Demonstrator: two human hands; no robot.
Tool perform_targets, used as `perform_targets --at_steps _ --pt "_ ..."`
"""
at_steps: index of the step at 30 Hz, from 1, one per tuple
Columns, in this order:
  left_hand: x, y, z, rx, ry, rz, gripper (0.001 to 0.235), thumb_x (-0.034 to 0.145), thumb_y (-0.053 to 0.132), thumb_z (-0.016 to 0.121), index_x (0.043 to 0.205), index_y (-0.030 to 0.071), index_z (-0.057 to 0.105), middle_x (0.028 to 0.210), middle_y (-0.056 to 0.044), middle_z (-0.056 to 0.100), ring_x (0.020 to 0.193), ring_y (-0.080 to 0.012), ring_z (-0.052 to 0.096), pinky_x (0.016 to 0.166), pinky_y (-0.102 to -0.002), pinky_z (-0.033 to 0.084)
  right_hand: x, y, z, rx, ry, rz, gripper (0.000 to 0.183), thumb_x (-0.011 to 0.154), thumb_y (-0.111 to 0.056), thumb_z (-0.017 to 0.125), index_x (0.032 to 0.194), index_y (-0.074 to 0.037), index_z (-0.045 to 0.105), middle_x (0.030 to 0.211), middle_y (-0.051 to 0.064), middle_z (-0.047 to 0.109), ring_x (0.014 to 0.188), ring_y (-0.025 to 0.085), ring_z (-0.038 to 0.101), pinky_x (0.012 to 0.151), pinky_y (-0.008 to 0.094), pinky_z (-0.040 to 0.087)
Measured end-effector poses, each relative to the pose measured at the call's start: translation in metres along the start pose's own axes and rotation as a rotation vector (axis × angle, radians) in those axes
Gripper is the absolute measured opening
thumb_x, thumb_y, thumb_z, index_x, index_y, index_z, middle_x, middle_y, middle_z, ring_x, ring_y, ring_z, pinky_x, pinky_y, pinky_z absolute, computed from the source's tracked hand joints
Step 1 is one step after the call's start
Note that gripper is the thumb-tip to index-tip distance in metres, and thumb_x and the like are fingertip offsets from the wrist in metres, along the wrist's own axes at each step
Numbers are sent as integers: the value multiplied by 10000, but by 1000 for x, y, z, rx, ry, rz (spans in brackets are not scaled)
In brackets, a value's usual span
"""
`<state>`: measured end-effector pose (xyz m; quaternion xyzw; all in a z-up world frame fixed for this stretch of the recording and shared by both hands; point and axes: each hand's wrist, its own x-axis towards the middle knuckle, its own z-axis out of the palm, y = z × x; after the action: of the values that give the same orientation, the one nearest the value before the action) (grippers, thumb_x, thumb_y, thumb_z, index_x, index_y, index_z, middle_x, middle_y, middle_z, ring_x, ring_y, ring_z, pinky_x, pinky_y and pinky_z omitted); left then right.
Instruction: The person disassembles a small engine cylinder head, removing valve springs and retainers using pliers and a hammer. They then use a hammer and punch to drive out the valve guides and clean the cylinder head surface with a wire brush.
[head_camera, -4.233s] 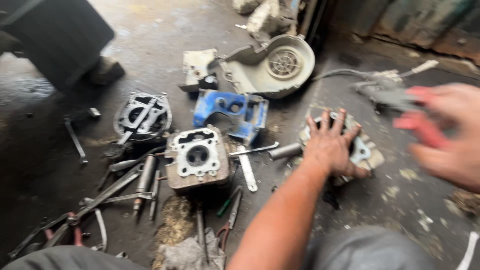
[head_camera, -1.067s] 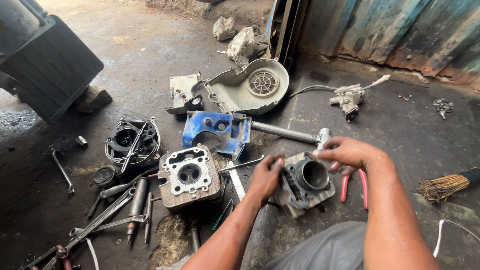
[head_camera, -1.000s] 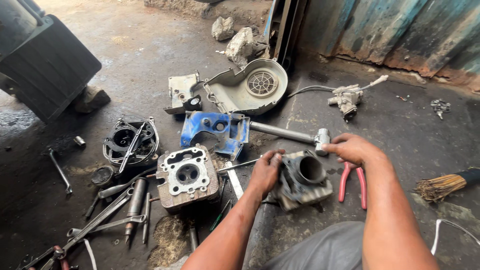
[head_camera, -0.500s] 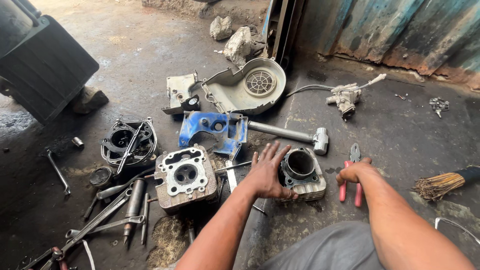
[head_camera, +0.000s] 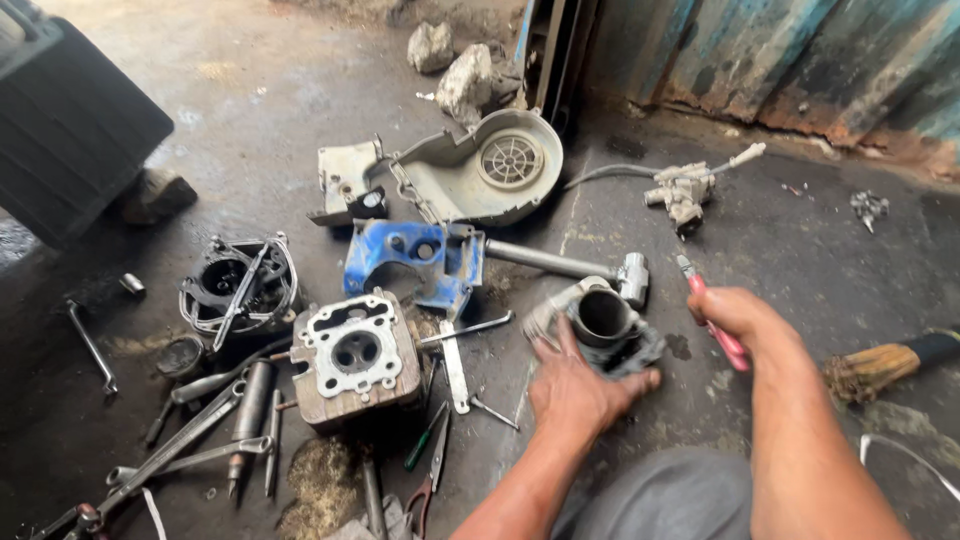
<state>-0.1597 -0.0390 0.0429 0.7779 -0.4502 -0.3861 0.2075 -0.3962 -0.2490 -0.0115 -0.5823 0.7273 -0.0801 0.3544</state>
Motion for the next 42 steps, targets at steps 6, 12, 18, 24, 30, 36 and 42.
perform_targets --at_steps 6,12,18,24,30,36,42 --pt "27 4 -17 201 86 335 1379 536 592 933 1615 165 190 1685 -163 160 1525 -400 212 1175 -631 244 -64 -23 -55 -40 140 -254 338 718 -177 724 1046 -112 769 789 50 727 754 218 678 681 347 521" --pt "20 24 -1 215 72 426 1394 540 554 960 1595 118 160 1638 -235 122 1503 -455 145 1130 -754 104 -112 -10 -40 -713 608 -761 590 658 -109 701 1218 -295 701 1344 71 611 1308 289 528 1111 679 346" --pt "44 -13 18 276 166 689 1054 505 482 931 1387 111 490 1600 -305 273 1510 -470 251 1143 -786 97 -138 37 5 -667 375 -557 597 652 -120 716 1212 -321 665 1512 57 375 1519 310 281 1162 761 89" --pt "63 -19 -1 261 75 767 1175 456 469 926 1472 127 444 1590 -293 289 1498 -462 289 1178 -755 92 -143 42 14 -799 331 -628 643 685 -177 697 1313 -276 602 1490 119 369 1472 327 303 1171 761 105" --pt "37 8 10 269 150 634 1315 440 472 946 1567 211 319 1634 -245 120 1478 -464 187 1104 -772 76 -162 26 28 -1022 250 -444 693 756 -224 685 1424 -218 500 1435 187 418 1319 377 484 1057 614 388" --pt "45 -6 19 199 228 730 929 521 439 917 1351 198 576 1632 -237 208 1523 -431 211 1148 -783 54 -173 12 24 -1071 174 -472 713 704 -253 715 1370 -121 496 1287 190 473 1228 393 523 991 559 426" --pt "54 -17 14 150 196 833 767 553 447 904 1217 165 644 1608 -255 255 1507 -431 261 1140 -803 41 -147 -6 -21 -1228 -17 -580 470 930 -270 559 1392 -192 511 1255 119 503 1197 300 553 999 470 473"
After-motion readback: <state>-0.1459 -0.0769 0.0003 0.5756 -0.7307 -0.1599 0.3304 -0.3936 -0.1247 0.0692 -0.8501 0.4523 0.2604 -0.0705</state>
